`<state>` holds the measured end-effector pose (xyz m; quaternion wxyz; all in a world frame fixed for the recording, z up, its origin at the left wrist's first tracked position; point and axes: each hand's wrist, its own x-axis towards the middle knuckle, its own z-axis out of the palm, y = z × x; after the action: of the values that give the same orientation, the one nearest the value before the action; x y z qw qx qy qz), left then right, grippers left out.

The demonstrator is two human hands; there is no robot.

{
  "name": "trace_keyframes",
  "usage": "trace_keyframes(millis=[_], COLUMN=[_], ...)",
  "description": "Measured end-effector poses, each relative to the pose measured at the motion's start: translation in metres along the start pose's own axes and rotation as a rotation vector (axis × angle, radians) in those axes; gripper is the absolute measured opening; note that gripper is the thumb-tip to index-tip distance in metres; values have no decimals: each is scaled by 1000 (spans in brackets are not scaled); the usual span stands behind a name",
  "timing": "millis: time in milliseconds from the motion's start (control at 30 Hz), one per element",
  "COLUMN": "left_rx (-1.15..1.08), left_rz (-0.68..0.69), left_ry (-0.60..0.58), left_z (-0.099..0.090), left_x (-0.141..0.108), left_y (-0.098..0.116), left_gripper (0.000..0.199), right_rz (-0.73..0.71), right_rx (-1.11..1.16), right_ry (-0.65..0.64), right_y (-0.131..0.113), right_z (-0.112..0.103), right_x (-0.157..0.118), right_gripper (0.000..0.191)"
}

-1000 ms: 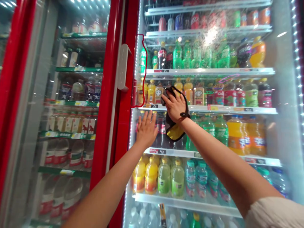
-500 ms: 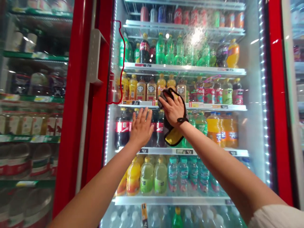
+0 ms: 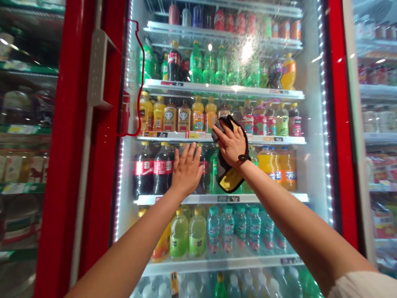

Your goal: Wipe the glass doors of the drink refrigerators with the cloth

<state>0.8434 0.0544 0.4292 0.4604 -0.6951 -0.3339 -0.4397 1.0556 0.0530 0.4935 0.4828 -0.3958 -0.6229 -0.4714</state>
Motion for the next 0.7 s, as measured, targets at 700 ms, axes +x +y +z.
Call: trace_keyframes(millis=[700], left_rx=[-126], left_rz=[45], left_ry=[30], left_z=[34], left_x=[30], left_y=[89], left_gripper=[58], right_rz=[314], right_rx=[-95], right_ry=[89], right_y=[117], right_z=[-30], right_x=[-50], right_gripper=[56])
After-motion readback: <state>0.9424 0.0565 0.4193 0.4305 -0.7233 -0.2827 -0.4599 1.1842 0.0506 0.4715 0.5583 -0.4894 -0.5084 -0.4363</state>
